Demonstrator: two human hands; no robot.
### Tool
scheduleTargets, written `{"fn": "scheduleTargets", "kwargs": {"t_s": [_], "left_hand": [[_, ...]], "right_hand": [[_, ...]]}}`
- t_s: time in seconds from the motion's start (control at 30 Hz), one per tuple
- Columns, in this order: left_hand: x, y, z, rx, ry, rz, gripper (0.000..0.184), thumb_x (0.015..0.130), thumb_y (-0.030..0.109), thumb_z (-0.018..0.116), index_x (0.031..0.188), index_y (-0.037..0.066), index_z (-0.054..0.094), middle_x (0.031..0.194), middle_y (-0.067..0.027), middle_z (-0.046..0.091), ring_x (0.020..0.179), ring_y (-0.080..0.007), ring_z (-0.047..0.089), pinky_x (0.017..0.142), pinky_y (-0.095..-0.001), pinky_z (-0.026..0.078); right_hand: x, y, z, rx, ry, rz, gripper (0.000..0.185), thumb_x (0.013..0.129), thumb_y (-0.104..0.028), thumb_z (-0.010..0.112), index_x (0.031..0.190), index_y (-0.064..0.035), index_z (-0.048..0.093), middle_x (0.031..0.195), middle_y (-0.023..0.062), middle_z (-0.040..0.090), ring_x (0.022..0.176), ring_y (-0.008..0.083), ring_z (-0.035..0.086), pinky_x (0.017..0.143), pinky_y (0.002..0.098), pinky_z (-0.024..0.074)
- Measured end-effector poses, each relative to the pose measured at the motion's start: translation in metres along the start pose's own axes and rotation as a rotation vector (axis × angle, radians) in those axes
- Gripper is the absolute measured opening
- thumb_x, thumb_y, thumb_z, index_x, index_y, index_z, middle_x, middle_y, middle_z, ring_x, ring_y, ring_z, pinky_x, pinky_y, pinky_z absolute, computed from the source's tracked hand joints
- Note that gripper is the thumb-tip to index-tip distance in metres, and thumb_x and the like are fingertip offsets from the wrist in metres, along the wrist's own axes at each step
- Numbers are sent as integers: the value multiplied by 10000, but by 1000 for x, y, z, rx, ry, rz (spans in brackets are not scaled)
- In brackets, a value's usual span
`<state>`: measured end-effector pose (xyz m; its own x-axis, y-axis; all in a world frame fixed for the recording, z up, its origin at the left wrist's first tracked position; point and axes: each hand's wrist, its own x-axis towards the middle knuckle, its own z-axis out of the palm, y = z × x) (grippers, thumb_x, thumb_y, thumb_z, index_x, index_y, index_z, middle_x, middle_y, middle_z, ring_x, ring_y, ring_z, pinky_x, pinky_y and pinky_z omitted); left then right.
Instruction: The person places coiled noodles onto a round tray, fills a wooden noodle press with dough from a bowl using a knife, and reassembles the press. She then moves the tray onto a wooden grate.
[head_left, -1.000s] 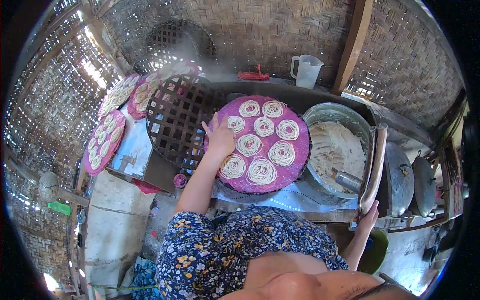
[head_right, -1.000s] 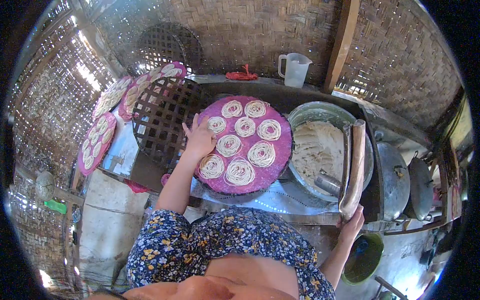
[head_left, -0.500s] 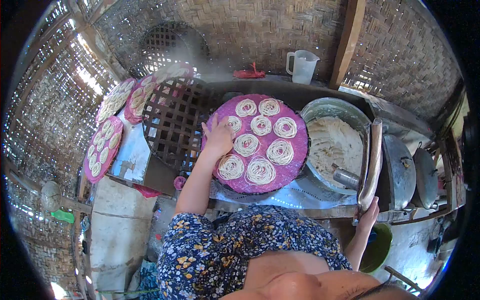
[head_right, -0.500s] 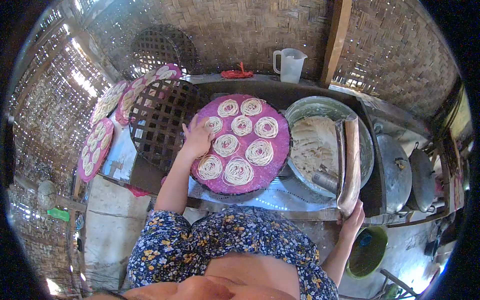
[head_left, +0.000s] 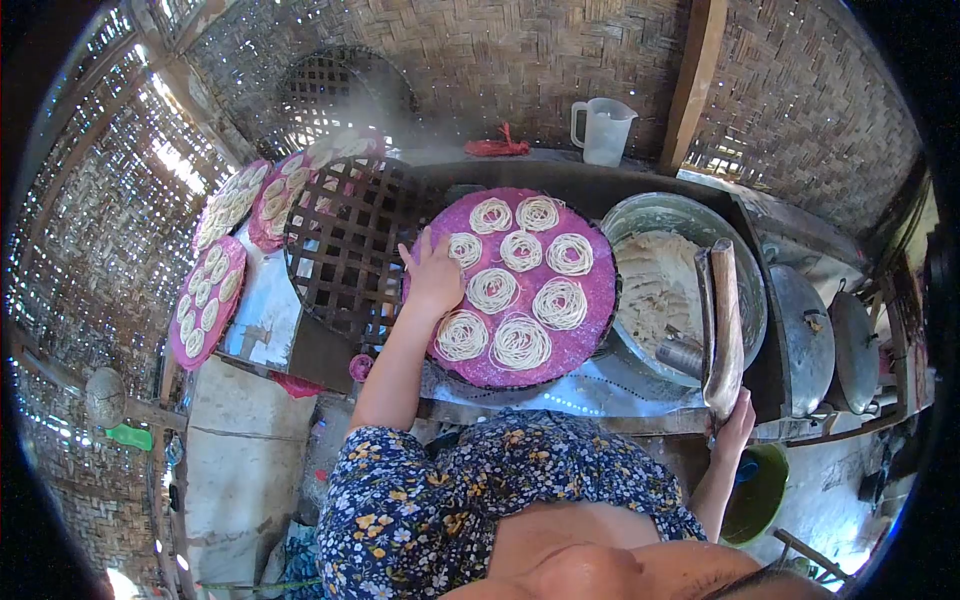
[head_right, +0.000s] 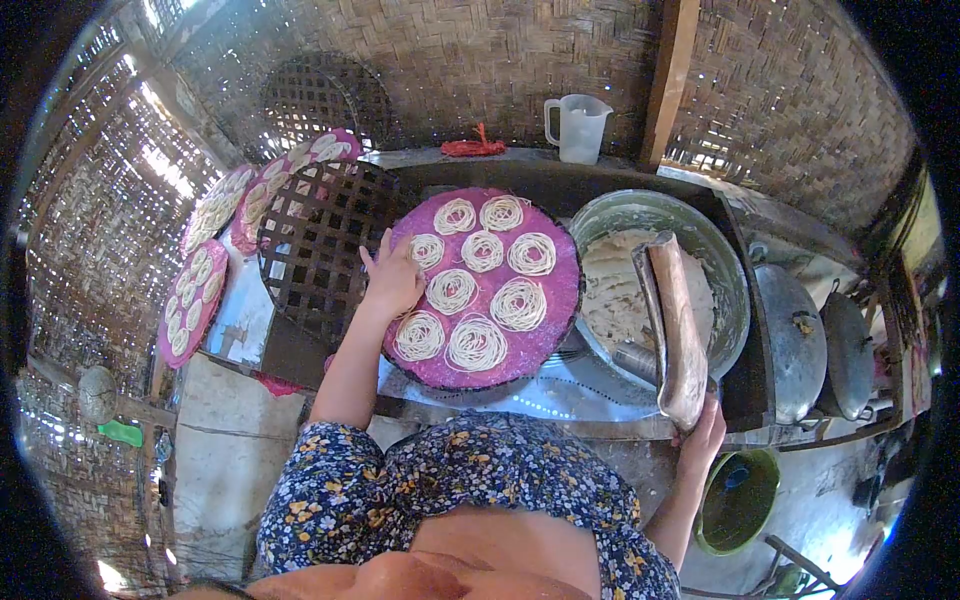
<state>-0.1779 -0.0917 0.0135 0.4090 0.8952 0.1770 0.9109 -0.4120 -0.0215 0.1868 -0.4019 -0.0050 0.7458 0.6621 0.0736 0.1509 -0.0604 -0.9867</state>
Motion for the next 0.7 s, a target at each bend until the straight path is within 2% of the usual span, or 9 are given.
{"fn": "scheduleTargets", "kwargs": {"t_s": [0.17,0.27,0.37,0.47,0.57,0.7], "left_hand": [[1,2,0,-21,-44,1,202,735,208,559,812,44,648,1336,-122,332,1297,-375,167,941,-708,94],[0,1,1,-84,-84,40,234,766,178,510,855,0,634,1333,-149,338,1298,-386,153,956,-694,59],[2,-2,11,-127,-44,57,248,782,185,507,905,-2,613,1343,-136,323,1300,-385,148,953,-698,69],[2,2,0,-151,-91,34,225,785,129,504,980,61,594,1359,-91,307,1307,-364,148,957,-694,95],[2,6,-5,-158,-73,32,187,793,95,505,943,102,616,1364,-78,305,1312,-359,136,968,-684,81],[2,7,-13,-175,-111,65,171,776,86,494,849,129,643,1356,-111,316,1310,-375,134,975,-677,32]], "right_hand": [[0,-3,2,9,12,-19,455,941,-357,318,928,16,579,647,30,549,435,64,422,360,212,304],[-2,-9,-1,-14,-42,53,452,943,-347,319,961,24,576,709,50,571,532,85,482,459,226,383],[8,18,-10,-20,-33,13,452,943,-340,324,984,35,573,799,71,591,691,118,531,625,257,430],[8,19,-11,-29,-32,29,451,943,-334,330,991,42,573,867,82,596,799,137,533,729,276,420],[8,17,-10,-41,-33,49,449,942,-331,336,1002,44,575,898,87,601,834,144,534,760,280,418],[6,13,-7,-40,-39,-5,449,941,-330,342,1029,45,572,926,91,604,856,147,535,784,282,415]]}}
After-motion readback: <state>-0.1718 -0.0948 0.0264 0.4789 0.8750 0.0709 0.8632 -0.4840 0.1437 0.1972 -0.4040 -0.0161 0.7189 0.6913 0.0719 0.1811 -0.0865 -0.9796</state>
